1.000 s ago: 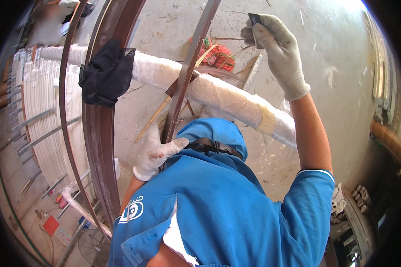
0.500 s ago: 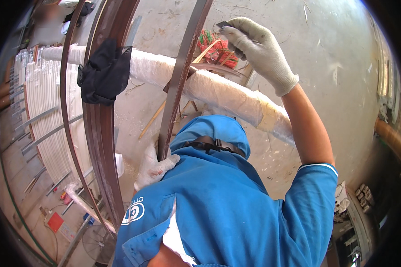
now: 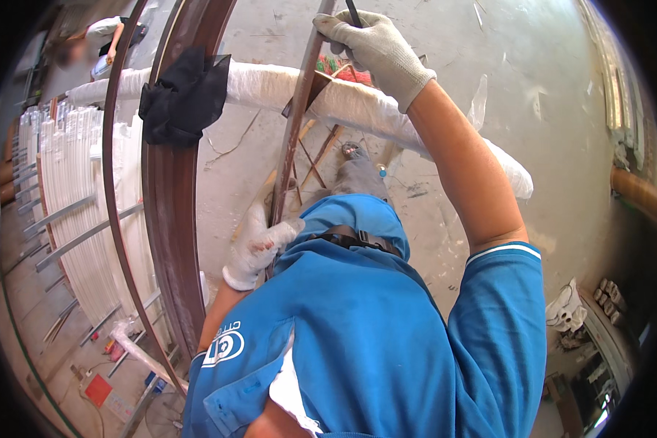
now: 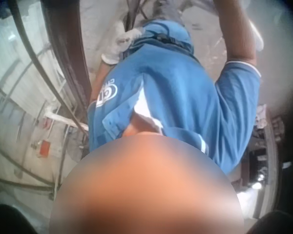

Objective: The person scrapes a long curved wooden strip with a small handheld tool, removing thin shavings along its length. The person holds the strip with one hand and scrapes with the other, occasionally repositioning the strip to continue the work.

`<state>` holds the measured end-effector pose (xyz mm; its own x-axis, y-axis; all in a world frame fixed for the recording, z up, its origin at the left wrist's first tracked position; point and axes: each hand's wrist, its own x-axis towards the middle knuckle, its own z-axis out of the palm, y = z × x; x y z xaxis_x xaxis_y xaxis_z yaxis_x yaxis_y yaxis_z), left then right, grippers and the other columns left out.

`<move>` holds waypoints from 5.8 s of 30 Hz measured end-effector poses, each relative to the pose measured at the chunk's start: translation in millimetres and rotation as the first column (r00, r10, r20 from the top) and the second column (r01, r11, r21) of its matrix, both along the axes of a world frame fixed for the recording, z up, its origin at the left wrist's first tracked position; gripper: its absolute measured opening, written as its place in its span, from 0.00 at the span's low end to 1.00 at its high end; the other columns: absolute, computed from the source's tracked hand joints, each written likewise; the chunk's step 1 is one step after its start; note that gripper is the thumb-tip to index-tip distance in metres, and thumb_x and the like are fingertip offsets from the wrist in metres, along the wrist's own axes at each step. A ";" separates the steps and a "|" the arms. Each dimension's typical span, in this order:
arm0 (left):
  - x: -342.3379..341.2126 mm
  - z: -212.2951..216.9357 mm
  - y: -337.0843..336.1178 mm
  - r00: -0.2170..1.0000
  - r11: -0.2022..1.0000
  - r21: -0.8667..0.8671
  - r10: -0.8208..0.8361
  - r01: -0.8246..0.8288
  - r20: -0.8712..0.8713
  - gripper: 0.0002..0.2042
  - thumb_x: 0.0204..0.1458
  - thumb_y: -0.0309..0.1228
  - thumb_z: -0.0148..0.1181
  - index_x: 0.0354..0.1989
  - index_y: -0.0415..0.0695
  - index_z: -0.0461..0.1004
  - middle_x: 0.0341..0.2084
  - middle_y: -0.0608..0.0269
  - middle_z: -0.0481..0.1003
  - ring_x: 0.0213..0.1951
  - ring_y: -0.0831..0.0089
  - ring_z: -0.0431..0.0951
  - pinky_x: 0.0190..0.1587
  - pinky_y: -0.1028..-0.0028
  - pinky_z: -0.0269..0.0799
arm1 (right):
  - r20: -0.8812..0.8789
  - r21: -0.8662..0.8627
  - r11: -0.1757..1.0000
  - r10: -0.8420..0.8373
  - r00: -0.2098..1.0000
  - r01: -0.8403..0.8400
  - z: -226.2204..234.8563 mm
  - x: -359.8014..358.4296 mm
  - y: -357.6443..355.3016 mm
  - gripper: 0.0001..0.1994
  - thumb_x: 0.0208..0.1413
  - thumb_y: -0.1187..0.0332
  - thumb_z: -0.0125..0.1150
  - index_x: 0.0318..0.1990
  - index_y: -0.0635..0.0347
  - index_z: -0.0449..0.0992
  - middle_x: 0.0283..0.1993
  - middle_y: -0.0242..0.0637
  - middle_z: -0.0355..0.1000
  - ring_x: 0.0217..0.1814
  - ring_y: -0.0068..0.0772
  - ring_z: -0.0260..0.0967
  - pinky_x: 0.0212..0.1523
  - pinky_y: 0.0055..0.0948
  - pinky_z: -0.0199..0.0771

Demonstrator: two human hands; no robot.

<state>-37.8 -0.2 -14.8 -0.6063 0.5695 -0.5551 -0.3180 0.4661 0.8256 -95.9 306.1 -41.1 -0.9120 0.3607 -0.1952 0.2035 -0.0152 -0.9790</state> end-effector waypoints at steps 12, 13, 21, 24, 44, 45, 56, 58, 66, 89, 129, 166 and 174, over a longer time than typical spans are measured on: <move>7.3 5.6 4.0 0.991 1.000 -0.004 0.030 -0.030 -0.133 0.26 0.52 0.34 0.68 0.56 0.34 0.68 0.38 0.56 0.75 0.38 0.70 0.74 0.44 0.71 0.72 | 0.035 -0.074 0.995 -0.058 0.998 0.061 0.2 -2.2 -5.9 0.20 0.63 0.52 0.65 0.39 0.66 0.79 0.23 0.22 0.65 0.19 0.08 0.47 0.19 0.16 0.44; 6.3 6.2 3.0 0.983 0.999 -0.050 -0.019 0.010 -0.184 0.25 0.52 0.34 0.68 0.55 0.34 0.69 0.39 0.54 0.75 0.39 0.69 0.75 0.45 0.71 0.72 | 0.033 -0.119 0.992 -0.036 0.999 0.040 -0.8 -1.3 -4.9 0.20 0.63 0.52 0.65 0.39 0.65 0.79 0.23 0.22 0.65 0.19 0.08 0.47 0.19 0.16 0.44; 8.1 5.9 5.1 0.969 0.997 -0.082 -0.034 0.014 -0.244 0.25 0.51 0.35 0.69 0.51 0.31 0.70 0.38 0.53 0.76 0.38 0.67 0.75 0.46 0.69 0.72 | -0.009 -0.266 0.964 0.032 0.999 -0.033 -3.9 7.5 3.5 0.15 0.66 0.57 0.60 0.40 0.63 0.78 0.26 0.23 0.69 0.18 0.07 0.46 0.18 0.14 0.43; 9.1 8.9 6.8 0.989 0.993 -0.116 -0.011 -0.006 -0.146 0.26 0.50 0.34 0.69 0.55 0.33 0.68 0.40 0.50 0.76 0.40 0.64 0.76 0.47 0.68 0.73 | -0.028 -0.280 0.947 0.157 0.987 -0.159 0.7 11.6 10.9 0.15 0.67 0.59 0.59 0.44 0.64 0.79 0.31 0.27 0.74 0.19 0.07 0.47 0.18 0.13 0.44; 12.9 0.2 15.4 0.964 0.990 -0.130 0.014 -0.051 -0.267 0.29 0.47 0.31 0.67 0.58 0.34 0.67 0.36 0.50 0.77 0.36 0.61 0.79 0.43 0.66 0.76 | 0.012 -0.189 0.980 0.073 0.997 -0.070 3.6 13.5 28.6 0.17 0.62 0.57 0.65 0.46 0.64 0.81 0.33 0.29 0.76 0.21 0.08 0.55 0.19 0.15 0.51; 13.0 -0.3 16.1 0.962 0.991 -0.123 0.015 -0.051 -0.273 0.29 0.47 0.31 0.67 0.58 0.33 0.67 0.36 0.50 0.77 0.36 0.60 0.79 0.43 0.66 0.76 | 0.002 -0.221 0.972 0.081 0.997 -0.078 4.7 12.7 28.1 0.17 0.62 0.57 0.65 0.46 0.64 0.81 0.33 0.28 0.76 0.21 0.08 0.55 0.19 0.15 0.51; 11.7 12.1 19.8 0.982 0.983 -0.177 0.011 -0.046 -0.191 0.27 0.51 0.29 0.66 0.58 0.32 0.67 0.45 0.49 0.77 0.45 0.65 0.78 0.50 0.69 0.73 | 0.095 -0.173 0.984 0.055 0.994 -0.038 -6.2 16.6 14.9 0.12 0.62 0.65 0.64 0.48 0.64 0.81 0.34 0.31 0.78 0.22 0.12 0.61 0.21 0.16 0.61; 9.0 10.9 20.1 0.973 0.982 -0.188 -0.027 -0.017 -0.231 0.27 0.51 0.30 0.67 0.58 0.31 0.67 0.45 0.48 0.77 0.45 0.64 0.78 0.51 0.68 0.73 | 0.045 -0.317 0.947 0.074 0.996 -0.056 -9.1 15.0 14.6 0.12 0.61 0.67 0.63 0.48 0.65 0.81 0.35 0.33 0.79 0.21 0.12 0.61 0.21 0.16 0.61; 13.8 9.8 24.1 0.980 0.980 -0.176 0.057 -0.091 -0.190 0.26 0.48 0.29 0.65 0.57 0.33 0.69 0.42 0.47 0.77 0.43 0.63 0.79 0.48 0.69 0.74 | 0.002 -0.148 0.989 -0.023 1.000 0.023 -1.9 16.6 25.0 0.16 0.63 0.61 0.64 0.47 0.67 0.82 0.21 0.20 0.65 0.18 0.07 0.48 0.17 0.17 0.42; 15.3 8.7 30.5 0.944 0.931 -0.351 -0.020 -0.103 -0.329 0.26 0.45 0.28 0.63 0.55 0.36 0.69 0.36 0.48 0.79 0.35 0.55 0.81 0.42 0.64 0.76 | -0.035 0.239 0.969 -0.056 0.998 0.063 -13.1 17.7 19.2 0.12 0.62 0.66 0.61 0.42 0.66 0.81 0.33 0.29 0.75 0.37 0.19 0.68 0.41 0.22 0.69; 9.7 -4.0 13.6 0.887 0.996 -0.092 -0.037 -0.006 -0.461 0.32 0.46 0.32 0.69 0.60 0.35 0.65 0.35 0.50 0.79 0.36 0.64 0.82 0.42 0.68 0.77 | -0.178 0.191 0.976 -0.073 0.981 0.107 -9.4 18.3 15.2 0.12 0.62 0.68 0.65 0.46 0.69 0.82 0.39 0.36 0.81 0.43 0.24 0.77 0.48 0.23 0.75; 9.3 4.0 16.2 0.924 0.979 -0.206 -0.081 0.002 -0.374 0.30 0.46 0.34 0.69 0.57 0.34 0.66 0.33 0.49 0.78 0.34 0.59 0.81 0.41 0.65 0.77 | -0.368 0.781 0.576 0.111 0.923 0.242 12.0 17.2 -0.8 0.13 0.55 0.73 0.62 0.48 0.62 0.78 0.35 0.42 0.76 0.33 0.39 0.76 0.36 0.33 0.77; 10.2 -1.1 10.6 0.926 0.981 -0.190 -0.104 0.035 -0.364 0.31 0.48 0.36 0.70 0.58 0.35 0.65 0.36 0.49 0.78 0.37 0.60 0.81 0.43 0.66 0.76 | -0.367 0.874 0.359 0.042 0.929 0.329 -8.3 19.8 -16.2 0.15 0.49 0.73 0.68 0.46 0.51 0.77 0.42 0.34 0.78 0.39 0.39 0.80 0.39 0.33 0.81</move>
